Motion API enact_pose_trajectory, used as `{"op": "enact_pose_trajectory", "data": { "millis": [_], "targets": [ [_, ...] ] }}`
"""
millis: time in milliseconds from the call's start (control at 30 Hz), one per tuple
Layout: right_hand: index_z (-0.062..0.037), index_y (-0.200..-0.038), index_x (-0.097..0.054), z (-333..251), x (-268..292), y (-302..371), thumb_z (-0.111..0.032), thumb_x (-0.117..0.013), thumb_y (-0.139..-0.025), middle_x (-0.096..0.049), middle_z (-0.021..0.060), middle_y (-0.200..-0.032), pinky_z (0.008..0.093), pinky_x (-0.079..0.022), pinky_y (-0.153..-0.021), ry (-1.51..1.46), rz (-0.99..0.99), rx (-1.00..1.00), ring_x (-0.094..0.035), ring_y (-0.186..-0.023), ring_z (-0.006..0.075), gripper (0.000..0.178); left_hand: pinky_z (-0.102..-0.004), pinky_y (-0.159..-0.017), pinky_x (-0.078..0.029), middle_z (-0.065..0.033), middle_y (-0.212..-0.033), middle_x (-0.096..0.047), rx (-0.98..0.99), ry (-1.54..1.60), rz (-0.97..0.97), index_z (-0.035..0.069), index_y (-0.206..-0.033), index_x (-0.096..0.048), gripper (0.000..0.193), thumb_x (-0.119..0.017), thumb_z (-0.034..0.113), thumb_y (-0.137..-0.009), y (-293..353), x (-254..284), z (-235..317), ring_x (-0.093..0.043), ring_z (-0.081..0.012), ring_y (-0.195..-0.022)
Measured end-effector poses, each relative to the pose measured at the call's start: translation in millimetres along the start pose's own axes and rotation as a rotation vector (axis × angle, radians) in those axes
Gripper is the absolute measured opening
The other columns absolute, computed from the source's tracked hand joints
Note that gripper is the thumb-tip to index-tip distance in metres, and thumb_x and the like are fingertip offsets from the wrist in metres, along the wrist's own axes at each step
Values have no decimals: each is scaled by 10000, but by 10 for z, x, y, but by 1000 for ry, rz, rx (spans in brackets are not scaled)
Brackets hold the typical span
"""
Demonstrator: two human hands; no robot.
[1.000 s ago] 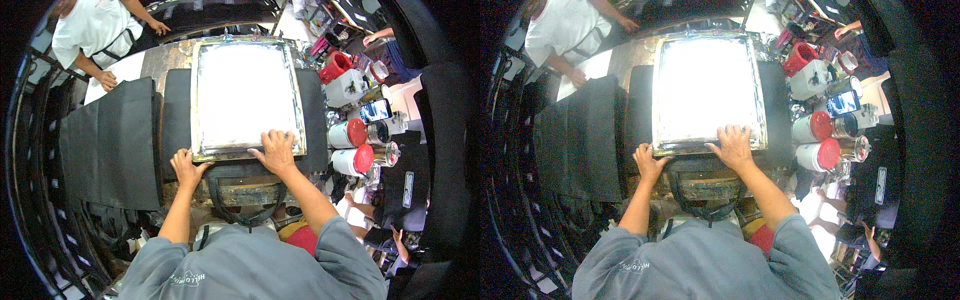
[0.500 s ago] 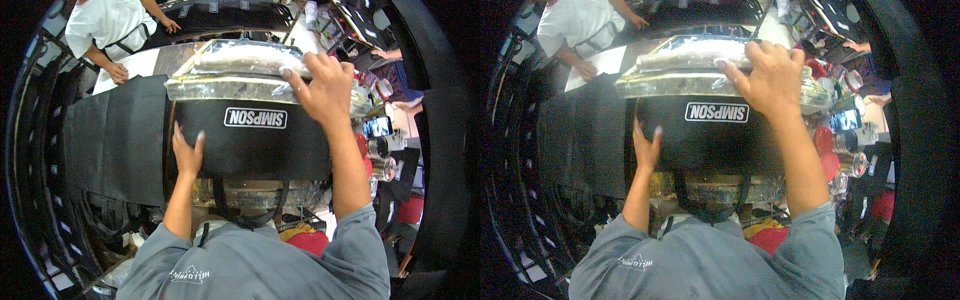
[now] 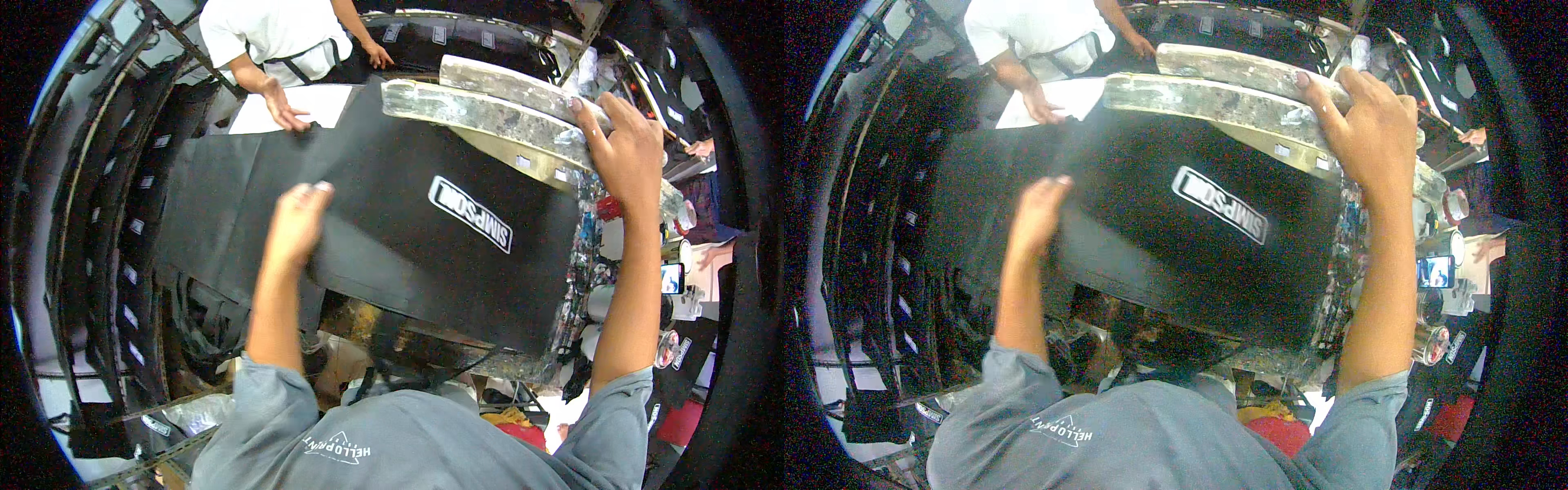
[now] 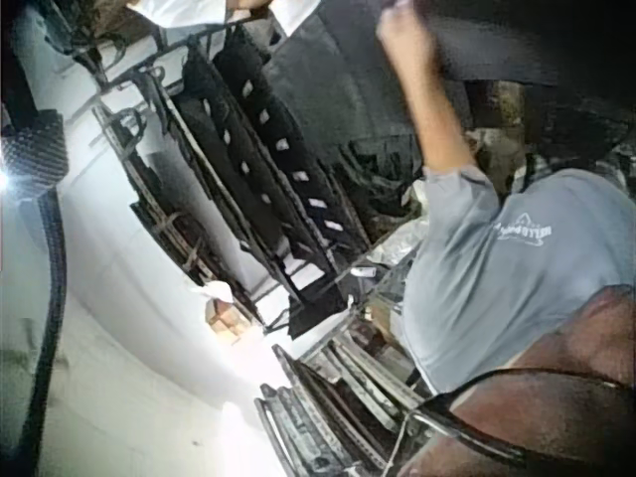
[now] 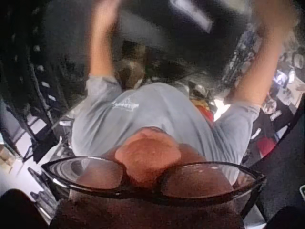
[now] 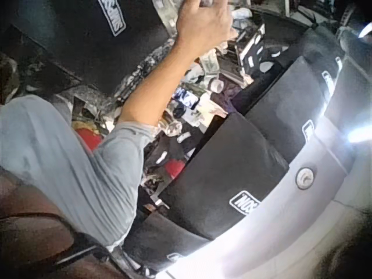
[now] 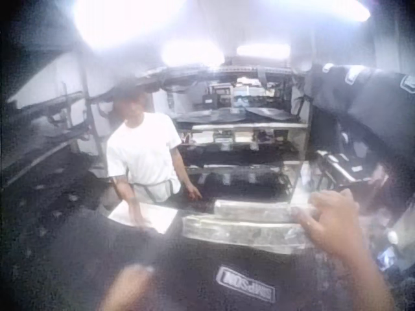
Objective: The person performs screen printing on black fabric bags, using a squeegee to spread white ink across a screen, lifting the screen to reveal the print, and placing the bags on a stack.
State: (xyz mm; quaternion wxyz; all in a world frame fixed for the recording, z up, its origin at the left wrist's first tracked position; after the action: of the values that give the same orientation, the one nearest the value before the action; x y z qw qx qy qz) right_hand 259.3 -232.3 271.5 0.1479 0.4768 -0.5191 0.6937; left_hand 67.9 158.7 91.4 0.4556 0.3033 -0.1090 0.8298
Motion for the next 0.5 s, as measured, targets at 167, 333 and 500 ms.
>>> {"op": "enact_pose_trajectory", "data": {
  "millis": [167,333,500],
  "targets": [
    [-22,-978,-713,-78,9,8,-621,-550,-966,-719,159,-969,478,-419,-882,3,-13,-11,-677,-974,343,620,-359,-905,-510,-138,-1096,-742,265,231,14,-62,-1211,-677,493,-682,367,-970,-572,1735,-955,-683,-214,-973],
    [-32,-1016,-714,20,-60,84,-619,-558,-963,-713,160,-1001,475,-414,-898,18,-11,-18,-667,-1018,335,609,-438,-1025,-476,-182,-1401,-597,278,-1115,488,55,-1405,-575,635,-701,479,-951,-897,3500,-1218,-598,-381,-1222],
    [-45,-1035,-711,-3,95,154,-593,-587,-960,-711,151,-1004,469,-413,-901,90,45,-24,-665,-1020,329,567,-455,-965,-501,-143,-1120,-691,-635,-310,583,33,-1102,-693,242,-672,239,-976,668,1773,869,-653,-337,-1062]
  ]
}}
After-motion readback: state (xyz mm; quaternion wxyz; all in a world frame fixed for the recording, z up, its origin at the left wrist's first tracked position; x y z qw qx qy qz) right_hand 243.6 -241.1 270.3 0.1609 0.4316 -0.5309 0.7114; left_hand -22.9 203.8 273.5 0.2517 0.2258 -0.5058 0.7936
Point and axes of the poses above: each hand's wrist, its own y-axis away from the middle knuckle, its own x-axis out of the back of the hand, z = x × y, the point moved 9 cm from there along -y, towards the middle knuckle
